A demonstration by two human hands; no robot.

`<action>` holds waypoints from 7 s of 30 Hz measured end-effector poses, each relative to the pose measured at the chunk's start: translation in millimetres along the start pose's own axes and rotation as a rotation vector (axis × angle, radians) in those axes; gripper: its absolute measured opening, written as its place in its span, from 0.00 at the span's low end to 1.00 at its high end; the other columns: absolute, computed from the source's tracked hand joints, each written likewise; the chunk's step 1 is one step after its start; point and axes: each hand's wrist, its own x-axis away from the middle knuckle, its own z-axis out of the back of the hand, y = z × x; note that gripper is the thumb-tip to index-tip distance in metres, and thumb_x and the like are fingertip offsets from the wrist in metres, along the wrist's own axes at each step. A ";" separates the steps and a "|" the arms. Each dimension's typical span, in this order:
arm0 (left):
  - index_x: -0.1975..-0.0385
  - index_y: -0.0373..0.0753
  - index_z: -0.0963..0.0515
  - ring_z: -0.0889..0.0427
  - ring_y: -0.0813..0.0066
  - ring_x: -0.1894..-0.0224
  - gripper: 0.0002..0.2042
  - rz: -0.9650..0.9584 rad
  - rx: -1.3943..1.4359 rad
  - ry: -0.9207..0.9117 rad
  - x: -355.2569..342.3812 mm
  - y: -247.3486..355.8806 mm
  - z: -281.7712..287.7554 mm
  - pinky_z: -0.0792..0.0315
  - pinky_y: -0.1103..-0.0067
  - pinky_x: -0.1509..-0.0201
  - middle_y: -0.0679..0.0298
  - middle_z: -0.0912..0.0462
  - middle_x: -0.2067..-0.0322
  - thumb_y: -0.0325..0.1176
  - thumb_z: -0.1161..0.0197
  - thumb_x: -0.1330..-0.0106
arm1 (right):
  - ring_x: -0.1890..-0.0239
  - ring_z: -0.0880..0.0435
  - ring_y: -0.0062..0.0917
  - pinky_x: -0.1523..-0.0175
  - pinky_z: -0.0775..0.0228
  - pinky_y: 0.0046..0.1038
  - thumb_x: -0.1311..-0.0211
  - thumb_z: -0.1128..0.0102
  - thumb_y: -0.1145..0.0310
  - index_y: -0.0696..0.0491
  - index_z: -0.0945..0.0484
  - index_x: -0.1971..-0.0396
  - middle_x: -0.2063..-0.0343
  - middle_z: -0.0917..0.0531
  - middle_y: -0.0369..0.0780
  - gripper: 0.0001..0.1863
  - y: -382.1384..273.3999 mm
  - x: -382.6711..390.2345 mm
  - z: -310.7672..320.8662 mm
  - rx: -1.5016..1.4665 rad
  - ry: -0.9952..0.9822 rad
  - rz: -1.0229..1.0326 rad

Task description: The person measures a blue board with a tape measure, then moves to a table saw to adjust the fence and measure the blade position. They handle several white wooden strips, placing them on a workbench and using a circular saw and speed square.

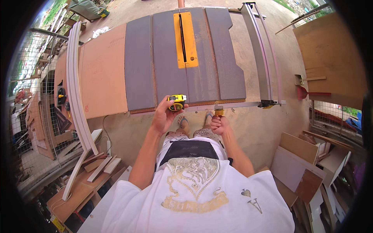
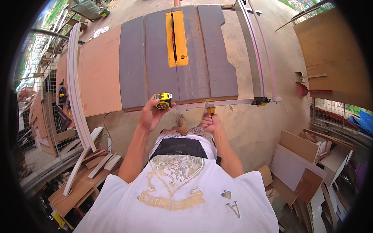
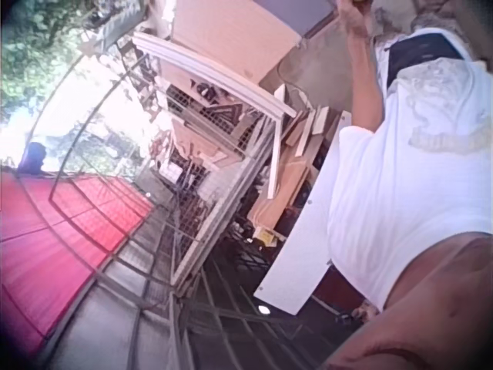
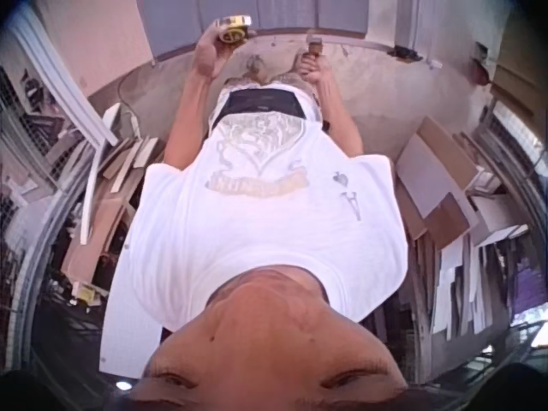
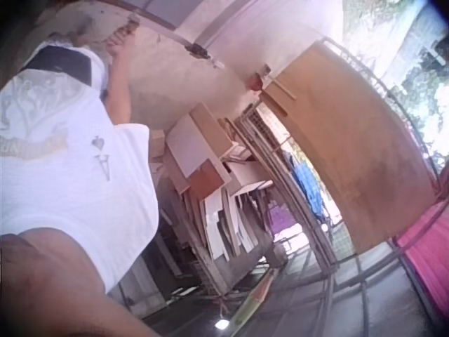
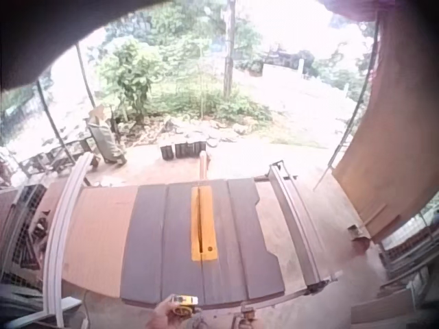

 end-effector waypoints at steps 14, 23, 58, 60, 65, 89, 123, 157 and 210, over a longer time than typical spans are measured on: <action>0.43 0.36 0.28 0.18 0.66 0.48 0.30 -0.089 -1.181 -0.200 1.9 -6.4 -59.0 0.25 0.71 0.40 0.56 0.18 0.51 0.32 0.23 0.46 | 0.65 0.18 0.18 0.58 0.25 0.23 0.29 0.32 0.65 0.59 0.17 0.54 0.67 0.13 0.37 0.13 98.0 39.8 -194.5 1.524 0.370 0.849; 0.55 0.33 0.19 0.24 0.72 0.66 0.21 0.084 -1.451 -0.213 -17.8 14.9 -80.0 0.28 0.74 0.58 0.58 0.17 0.67 0.42 0.35 0.43 | 0.61 0.21 0.14 0.54 0.27 0.17 0.33 0.31 0.76 0.57 0.19 0.47 0.61 0.16 0.34 0.15 -45.6 168.7 -222.2 1.182 0.249 1.009; 0.55 0.29 0.18 0.20 0.70 0.62 0.22 -0.040 -1.529 -0.005 7.3 24.7 -102.2 0.27 0.74 0.51 0.56 0.15 0.66 0.44 0.36 0.38 | 0.56 0.17 0.20 0.48 0.25 0.20 0.29 0.34 0.75 0.59 0.19 0.51 0.58 0.15 0.38 0.10 -244.2 203.5 -189.9 0.962 0.198 1.228; 0.55 0.29 0.18 0.21 0.70 0.62 0.22 -0.048 -1.517 -0.012 6.4 24.2 -101.4 0.27 0.74 0.52 0.56 0.15 0.66 0.44 0.36 0.38 | 0.55 0.17 0.21 0.48 0.25 0.21 0.29 0.34 0.75 0.59 0.19 0.51 0.57 0.15 0.38 0.10 -247.3 203.7 -189.2 0.959 0.201 1.222; 0.55 0.29 0.18 0.21 0.70 0.64 0.22 -0.116 -1.502 -0.047 1.7 21.5 -96.3 0.27 0.74 0.54 0.58 0.15 0.68 0.45 0.35 0.38 | 0.55 0.16 0.21 0.48 0.25 0.21 0.29 0.35 0.75 0.59 0.19 0.50 0.57 0.15 0.38 0.10 -250.5 204.4 -188.1 0.943 0.179 1.212; 0.59 0.30 0.17 0.16 0.62 0.59 0.18 -0.296 -1.725 0.029 -78.7 101.2 16.7 0.23 0.69 0.51 0.53 0.17 0.61 0.34 0.29 0.47 | 0.66 0.18 0.14 0.58 0.25 0.21 0.29 0.33 0.68 0.58 0.16 0.58 0.68 0.13 0.34 0.09 -22.4 186.7 -196.2 1.464 0.576 1.502; 0.57 0.36 0.20 0.22 0.53 0.53 0.15 -0.747 -1.745 -0.056 -179.3 74.2 58.7 0.26 0.63 0.45 0.55 0.21 0.59 0.34 0.28 0.40 | 0.47 0.20 0.61 0.41 0.26 0.50 0.43 0.33 0.72 0.68 0.32 0.49 0.51 0.22 0.64 0.25 51.4 -48.8 -49.4 1.548 1.566 1.137; 0.54 0.37 0.19 0.21 0.51 0.52 0.16 -0.693 -1.676 0.043 -209.6 83.0 41.8 0.25 0.62 0.44 0.55 0.16 0.56 0.34 0.30 0.41 | 0.66 0.15 0.20 0.57 0.24 0.26 0.29 0.33 0.62 0.61 0.21 0.48 0.67 0.13 0.38 0.19 44.0 -17.9 -6.2 1.352 0.954 1.276; 0.60 0.33 0.22 0.19 0.50 0.57 0.17 -0.517 -1.658 0.042 -244.5 98.7 30.9 0.25 0.62 0.50 0.48 0.17 0.65 0.36 0.28 0.44 | 0.62 0.17 0.23 0.50 0.19 0.31 0.37 0.29 0.72 0.55 0.17 0.52 0.62 0.15 0.36 0.14 -28.9 -0.4 -39.6 1.008 0.651 0.300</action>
